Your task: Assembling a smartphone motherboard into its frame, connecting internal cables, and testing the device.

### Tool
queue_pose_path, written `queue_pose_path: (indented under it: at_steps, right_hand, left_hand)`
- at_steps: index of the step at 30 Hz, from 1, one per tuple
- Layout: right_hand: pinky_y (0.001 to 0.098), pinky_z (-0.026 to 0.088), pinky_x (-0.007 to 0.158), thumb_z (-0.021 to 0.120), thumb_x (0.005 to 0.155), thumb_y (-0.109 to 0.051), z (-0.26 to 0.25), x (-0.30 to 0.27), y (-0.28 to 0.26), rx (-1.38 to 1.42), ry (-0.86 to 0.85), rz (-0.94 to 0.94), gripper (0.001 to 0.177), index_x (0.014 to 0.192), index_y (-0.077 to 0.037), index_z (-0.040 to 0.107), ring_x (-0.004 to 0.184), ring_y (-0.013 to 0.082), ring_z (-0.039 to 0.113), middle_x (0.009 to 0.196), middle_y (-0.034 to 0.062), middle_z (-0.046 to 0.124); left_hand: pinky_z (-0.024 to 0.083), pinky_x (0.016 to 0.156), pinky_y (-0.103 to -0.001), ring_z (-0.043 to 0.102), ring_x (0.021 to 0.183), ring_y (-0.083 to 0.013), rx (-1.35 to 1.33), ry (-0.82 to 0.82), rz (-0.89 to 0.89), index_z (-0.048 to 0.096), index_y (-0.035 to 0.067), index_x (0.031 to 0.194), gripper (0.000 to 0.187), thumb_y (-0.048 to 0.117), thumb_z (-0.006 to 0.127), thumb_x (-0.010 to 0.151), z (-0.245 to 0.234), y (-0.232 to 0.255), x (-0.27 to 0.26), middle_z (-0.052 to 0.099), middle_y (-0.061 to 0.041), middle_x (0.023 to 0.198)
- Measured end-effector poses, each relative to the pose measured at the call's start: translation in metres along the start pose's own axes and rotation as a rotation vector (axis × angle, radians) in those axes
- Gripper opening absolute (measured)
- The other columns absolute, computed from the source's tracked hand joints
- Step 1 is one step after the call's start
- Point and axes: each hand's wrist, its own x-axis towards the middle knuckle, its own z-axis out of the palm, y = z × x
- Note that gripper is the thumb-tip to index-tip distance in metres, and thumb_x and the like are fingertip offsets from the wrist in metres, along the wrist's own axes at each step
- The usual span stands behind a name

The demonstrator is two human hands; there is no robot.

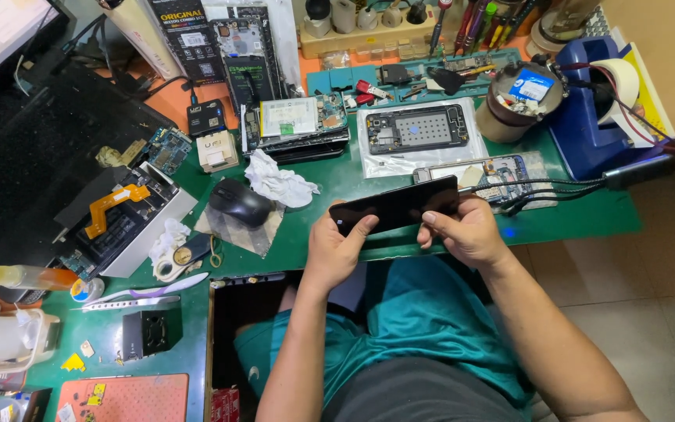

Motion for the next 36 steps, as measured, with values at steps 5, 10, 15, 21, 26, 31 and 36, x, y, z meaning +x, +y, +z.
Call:
queue_pose_path:
  at_steps: [5,10,15,21,26,31,36]
  right_hand:
    - [0.0335,0.055,0.041,0.052,0.073,0.013,-0.0008,0.0003,0.0001,-0.001,-0.004,-0.004,0.009,0.082,0.011,0.054,0.047,0.0262,0.062,0.066,0.0196,0.055]
    - [0.0334,0.055,0.041,0.052,0.073,0.013,-0.0006,0.0001,0.0,-0.002,-0.005,-0.002,0.009,0.082,0.011,0.054,0.047,0.026,0.062,0.066,0.0196,0.055]
    - [0.0336,0.055,0.04,0.053,0.073,0.013,0.0037,-0.0002,-0.0031,0.013,0.009,0.002,0.008,0.08,0.011,0.054,0.046,0.0262,0.061,0.064,0.0194,0.055]
    - [0.0344,0.055,0.04,0.053,0.073,0.013,-0.0024,0.0005,0.0015,0.003,0.012,0.017,0.007,0.08,0.011,0.053,0.046,0.0267,0.061,0.063,0.0196,0.055]
    - [0.0335,0.054,0.04,0.053,0.073,0.013,0.0006,-0.0004,-0.0008,-0.002,0.015,0.002,0.005,0.078,0.01,0.054,0.046,0.0264,0.062,0.064,0.019,0.055]
    - [0.0333,0.054,0.04,0.053,0.073,0.012,-0.0004,0.0002,-0.0003,-0.008,0.011,0.003,0.005,0.078,0.01,0.053,0.046,0.026,0.061,0.064,0.0187,0.055]
    - [0.0331,0.055,0.039,0.053,0.073,0.012,-0.0004,-0.0002,-0.0003,0.001,0.004,0.001,0.005,0.078,0.011,0.053,0.047,0.0265,0.062,0.065,0.0192,0.055]
  left_hand:
    - [0.042,0.053,-0.025,0.044,0.057,-0.0084,-0.003,-0.007,0.002,0.054,0.005,0.069,0.018,0.016,0.066,0.077,-0.0004,0.0043,0.0007,0.054,-0.006,0.054]
    - [0.042,0.052,-0.025,0.044,0.056,-0.0082,-0.005,-0.01,0.005,0.054,0.005,0.068,0.017,0.015,0.066,0.077,-0.0008,0.0035,0.0003,0.055,-0.006,0.054]
    - [0.042,0.054,-0.026,0.045,0.057,-0.009,0.009,-0.007,-0.004,0.054,0.005,0.069,0.018,0.016,0.066,0.077,-0.0011,0.0036,0.0005,0.055,-0.007,0.055]
    - [0.043,0.054,-0.026,0.046,0.057,-0.0095,0.006,-0.009,-0.006,0.055,0.005,0.069,0.017,0.015,0.066,0.077,-0.0006,0.0061,0.0008,0.055,-0.007,0.056]
    - [0.044,0.056,-0.027,0.046,0.058,-0.0092,-0.004,-0.008,-0.007,0.056,0.005,0.07,0.016,0.015,0.066,0.077,-0.0006,0.0021,0.0013,0.056,-0.007,0.057]
    - [0.044,0.057,-0.027,0.047,0.059,-0.0096,-0.003,-0.003,0.001,0.056,0.004,0.071,0.016,0.015,0.066,0.077,-0.0005,0.0,0.001,0.057,-0.008,0.058]
    - [0.045,0.057,-0.027,0.047,0.06,-0.0091,-0.003,0.001,-0.004,0.057,0.005,0.071,0.015,0.015,0.067,0.076,-0.0005,-0.0013,0.0001,0.058,-0.008,0.059]
